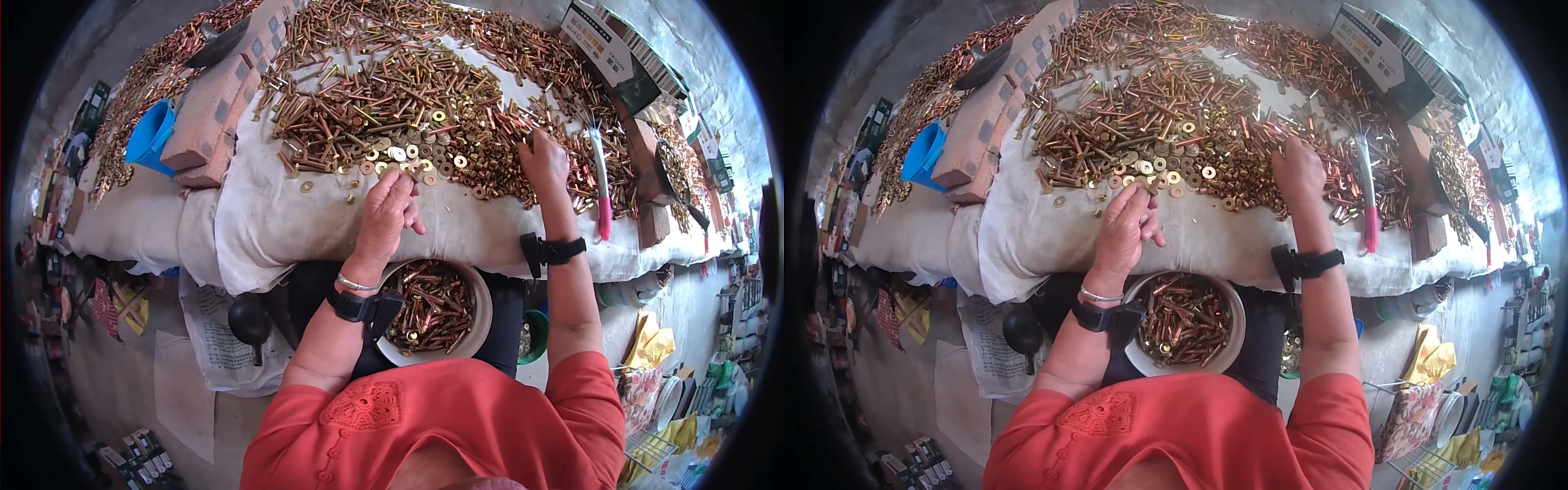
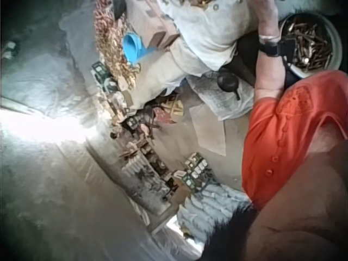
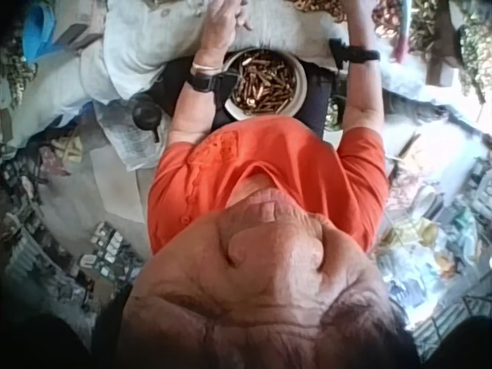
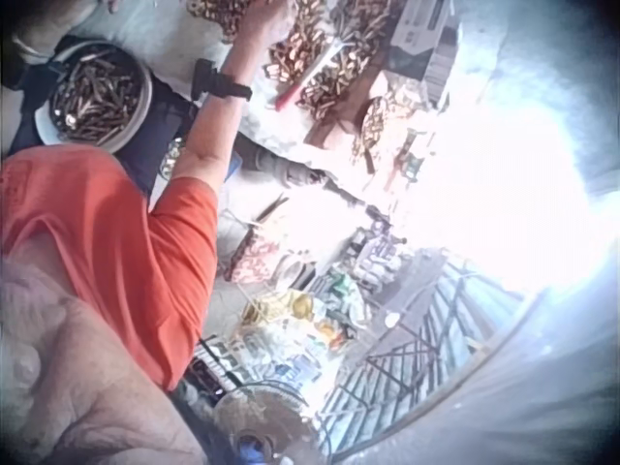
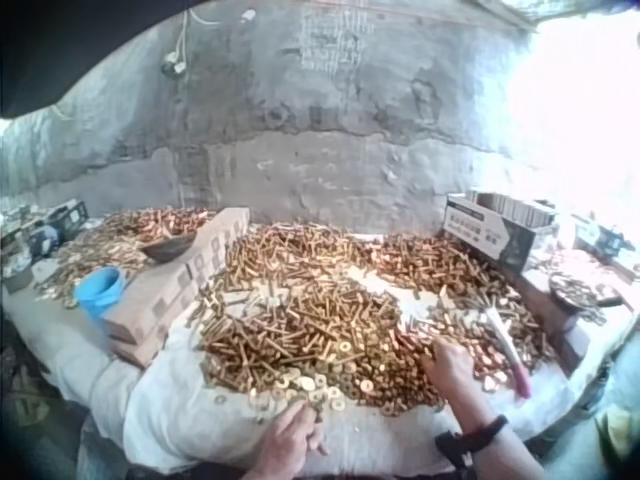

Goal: Placing washers onto screws and collecting the finished assemblies in a bowl.

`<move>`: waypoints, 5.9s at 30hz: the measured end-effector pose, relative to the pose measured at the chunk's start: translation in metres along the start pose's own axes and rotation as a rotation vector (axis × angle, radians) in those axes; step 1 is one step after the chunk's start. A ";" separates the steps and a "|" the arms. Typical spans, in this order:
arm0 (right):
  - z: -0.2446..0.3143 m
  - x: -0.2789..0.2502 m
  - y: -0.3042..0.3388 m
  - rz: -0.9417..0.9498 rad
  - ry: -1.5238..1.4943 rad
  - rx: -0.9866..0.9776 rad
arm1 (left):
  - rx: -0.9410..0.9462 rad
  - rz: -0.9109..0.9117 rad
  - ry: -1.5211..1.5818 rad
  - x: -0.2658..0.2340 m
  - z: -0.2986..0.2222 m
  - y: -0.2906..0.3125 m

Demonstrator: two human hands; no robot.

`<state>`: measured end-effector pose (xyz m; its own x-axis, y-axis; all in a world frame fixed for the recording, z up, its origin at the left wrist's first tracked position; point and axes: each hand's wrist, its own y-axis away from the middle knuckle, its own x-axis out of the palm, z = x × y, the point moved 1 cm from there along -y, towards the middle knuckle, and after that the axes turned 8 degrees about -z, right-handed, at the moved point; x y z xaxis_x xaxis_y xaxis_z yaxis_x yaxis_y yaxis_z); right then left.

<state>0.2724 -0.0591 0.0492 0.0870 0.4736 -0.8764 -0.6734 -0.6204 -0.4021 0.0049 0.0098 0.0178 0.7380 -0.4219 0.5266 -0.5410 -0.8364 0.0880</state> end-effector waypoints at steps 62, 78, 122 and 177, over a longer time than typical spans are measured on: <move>0.066 -0.008 0.083 0.207 -1.100 0.175 | -0.059 -0.130 0.029 -0.008 -0.001 0.012; 0.025 0.009 0.139 -0.334 -0.363 -0.357 | -0.070 -0.253 0.101 -0.018 -0.005 0.009; 0.150 0.019 0.191 0.392 -0.687 -0.706 | 0.110 -0.152 -0.220 -0.083 -0.104 0.091; 0.032 -0.005 0.089 -0.136 -0.572 -0.184 | -0.153 -0.080 0.074 -0.008 0.004 0.012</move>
<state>0.1890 -0.0967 0.0267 -0.2785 0.7849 -0.5535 -0.5418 -0.6042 -0.5843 -0.0060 0.0017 0.0113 0.7523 -0.3244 0.5734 -0.5409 -0.8010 0.2565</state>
